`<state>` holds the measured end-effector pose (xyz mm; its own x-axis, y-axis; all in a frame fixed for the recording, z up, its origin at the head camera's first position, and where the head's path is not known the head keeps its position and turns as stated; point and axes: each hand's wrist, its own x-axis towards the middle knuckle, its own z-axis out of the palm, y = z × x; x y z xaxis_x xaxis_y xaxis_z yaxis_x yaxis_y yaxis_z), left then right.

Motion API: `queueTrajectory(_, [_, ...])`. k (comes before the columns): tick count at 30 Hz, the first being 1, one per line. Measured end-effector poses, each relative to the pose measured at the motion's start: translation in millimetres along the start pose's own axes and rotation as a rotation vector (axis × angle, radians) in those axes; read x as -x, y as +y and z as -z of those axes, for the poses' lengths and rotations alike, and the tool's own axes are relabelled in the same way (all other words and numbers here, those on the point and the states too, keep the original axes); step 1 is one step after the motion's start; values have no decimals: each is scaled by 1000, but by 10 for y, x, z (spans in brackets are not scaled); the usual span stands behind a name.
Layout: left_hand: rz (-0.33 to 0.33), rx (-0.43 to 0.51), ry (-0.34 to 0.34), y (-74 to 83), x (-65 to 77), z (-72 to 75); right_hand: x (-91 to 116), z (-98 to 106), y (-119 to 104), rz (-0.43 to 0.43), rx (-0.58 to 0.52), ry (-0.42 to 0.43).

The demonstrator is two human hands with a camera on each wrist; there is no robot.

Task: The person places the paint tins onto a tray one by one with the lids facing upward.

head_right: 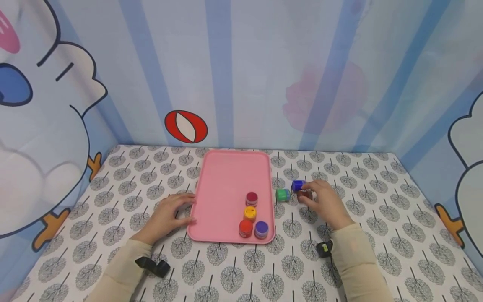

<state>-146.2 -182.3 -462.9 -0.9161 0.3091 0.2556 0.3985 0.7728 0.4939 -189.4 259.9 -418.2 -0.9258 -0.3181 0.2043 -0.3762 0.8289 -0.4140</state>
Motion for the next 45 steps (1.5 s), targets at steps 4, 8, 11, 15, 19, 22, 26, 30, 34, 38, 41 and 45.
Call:
queueTrajectory(4, [3,1,-2,4,-2,0,4,-12,78,-26,-22,-4])
queueTrajectory(8, [-3,-5,0,2,-2,-4,18,-10,142,-52,-44,-9])
queueTrajectory(11, [-6,-14,0,2,-1,-2,32,-3,168,-69,-59,-19])
queueTrajectory(15, [-2,-17,-4,4,1,9,37,-5,184,-83,-78,-40])
queueTrajectory(19, [4,-9,-1,6,8,12,37,-10,205,-88,-93,-58])
queueTrajectory(22, [11,-7,0,11,12,18,32,-16,220,-90,-105,-75])
queueTrajectory(26, [14,-18,-9,6,6,10,31,-23,228,-100,-139,-102])
queueTrajectory(30, [13,-20,-14,6,0,6,45,-35,213,-115,-160,-124])
queueTrajectory(34, [10,-13,-10,3,7,16,43,-54,195,-124,-149,-121])
queueTrajectory(38, [3,-18,-3,-9,11,11,36,-65,198,-125,-141,-112])
queueTrajectory(41, [4,-15,-3,-8,9,9,36,-68,201,-126,-135,-105])
queueTrajectory(45, [8,-11,-10,6,3,11,41,-73,212,-128,-127,-96])
